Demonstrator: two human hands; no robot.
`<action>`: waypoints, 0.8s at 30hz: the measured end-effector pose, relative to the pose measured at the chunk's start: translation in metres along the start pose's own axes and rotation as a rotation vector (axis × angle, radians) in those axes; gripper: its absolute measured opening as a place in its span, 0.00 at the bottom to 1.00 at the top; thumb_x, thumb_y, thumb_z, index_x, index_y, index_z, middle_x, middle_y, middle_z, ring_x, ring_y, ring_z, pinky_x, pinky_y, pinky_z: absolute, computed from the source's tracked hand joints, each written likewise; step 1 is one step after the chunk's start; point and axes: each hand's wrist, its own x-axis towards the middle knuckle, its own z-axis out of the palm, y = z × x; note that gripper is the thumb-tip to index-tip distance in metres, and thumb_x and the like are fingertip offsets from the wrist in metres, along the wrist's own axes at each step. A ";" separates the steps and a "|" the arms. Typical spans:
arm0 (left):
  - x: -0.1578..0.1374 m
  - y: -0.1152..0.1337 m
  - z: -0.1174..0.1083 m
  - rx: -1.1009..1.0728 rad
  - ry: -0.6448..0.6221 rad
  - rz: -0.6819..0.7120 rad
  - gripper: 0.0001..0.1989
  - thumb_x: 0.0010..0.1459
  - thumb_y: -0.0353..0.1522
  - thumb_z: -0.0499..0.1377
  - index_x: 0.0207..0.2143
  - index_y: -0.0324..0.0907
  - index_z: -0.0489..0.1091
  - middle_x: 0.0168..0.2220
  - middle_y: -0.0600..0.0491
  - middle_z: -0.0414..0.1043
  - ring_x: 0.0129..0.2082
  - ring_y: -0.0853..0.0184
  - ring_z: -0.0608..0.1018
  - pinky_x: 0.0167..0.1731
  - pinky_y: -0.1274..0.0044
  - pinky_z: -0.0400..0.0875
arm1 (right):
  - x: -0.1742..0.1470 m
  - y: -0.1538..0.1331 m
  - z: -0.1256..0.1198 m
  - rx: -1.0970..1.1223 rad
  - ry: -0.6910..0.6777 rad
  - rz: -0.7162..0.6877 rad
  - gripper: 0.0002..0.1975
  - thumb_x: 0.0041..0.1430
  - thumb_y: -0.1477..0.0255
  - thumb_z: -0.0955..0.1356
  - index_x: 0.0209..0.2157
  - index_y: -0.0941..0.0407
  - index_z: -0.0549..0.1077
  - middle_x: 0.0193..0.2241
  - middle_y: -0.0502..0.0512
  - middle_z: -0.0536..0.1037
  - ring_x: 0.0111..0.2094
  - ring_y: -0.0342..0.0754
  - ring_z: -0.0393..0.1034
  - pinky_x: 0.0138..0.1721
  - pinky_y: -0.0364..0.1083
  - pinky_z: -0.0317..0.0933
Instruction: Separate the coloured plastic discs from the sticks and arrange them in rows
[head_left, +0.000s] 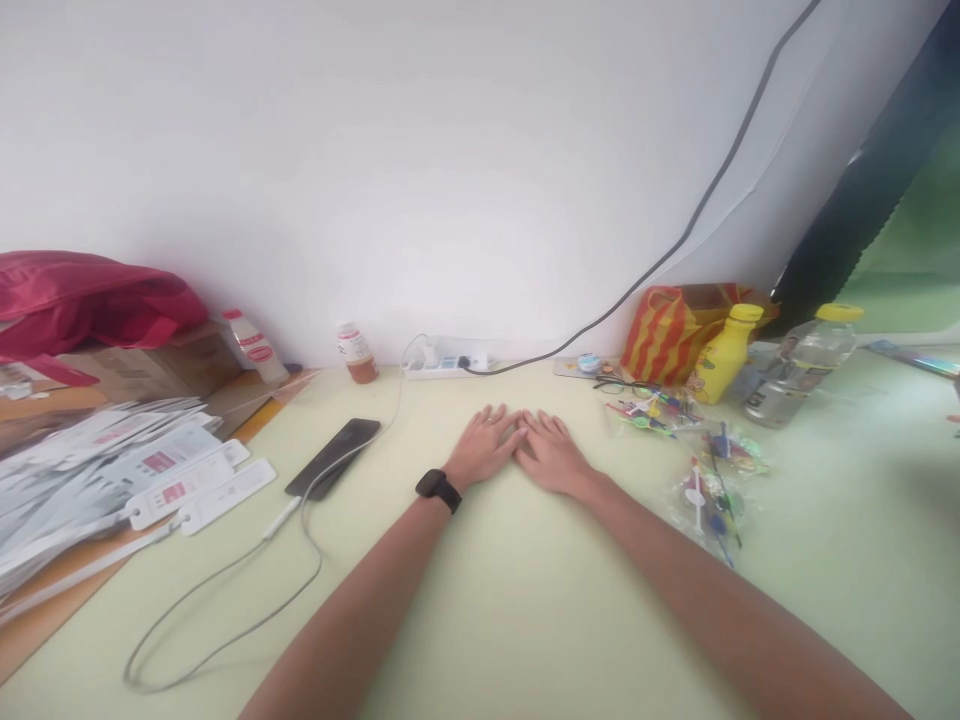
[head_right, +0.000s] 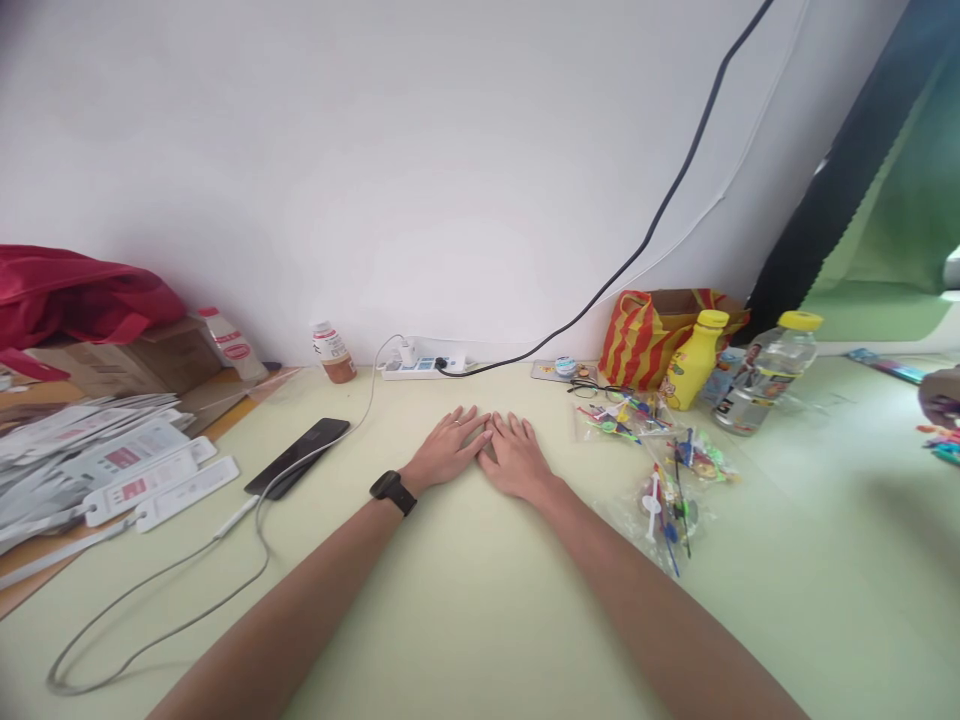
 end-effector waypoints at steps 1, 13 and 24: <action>0.000 0.000 0.000 -0.001 -0.001 0.000 0.33 0.74 0.54 0.40 0.73 0.52 0.58 0.75 0.48 0.52 0.76 0.48 0.52 0.72 0.58 0.47 | 0.000 0.000 0.000 0.000 -0.001 0.000 0.39 0.73 0.55 0.50 0.77 0.63 0.45 0.77 0.58 0.46 0.77 0.57 0.35 0.74 0.56 0.30; -0.002 0.003 0.006 0.107 0.043 -0.129 0.32 0.74 0.48 0.42 0.75 0.50 0.53 0.77 0.46 0.47 0.77 0.41 0.44 0.69 0.43 0.36 | 0.001 -0.001 0.002 -0.037 0.057 0.155 0.38 0.73 0.52 0.50 0.77 0.54 0.43 0.78 0.58 0.38 0.77 0.61 0.29 0.72 0.68 0.24; -0.002 0.004 0.009 0.135 0.066 -0.243 0.37 0.71 0.54 0.43 0.76 0.50 0.50 0.77 0.43 0.44 0.75 0.34 0.43 0.65 0.35 0.32 | 0.003 0.003 0.005 -0.054 0.042 0.212 0.38 0.73 0.49 0.49 0.77 0.52 0.45 0.77 0.60 0.41 0.77 0.62 0.31 0.72 0.65 0.25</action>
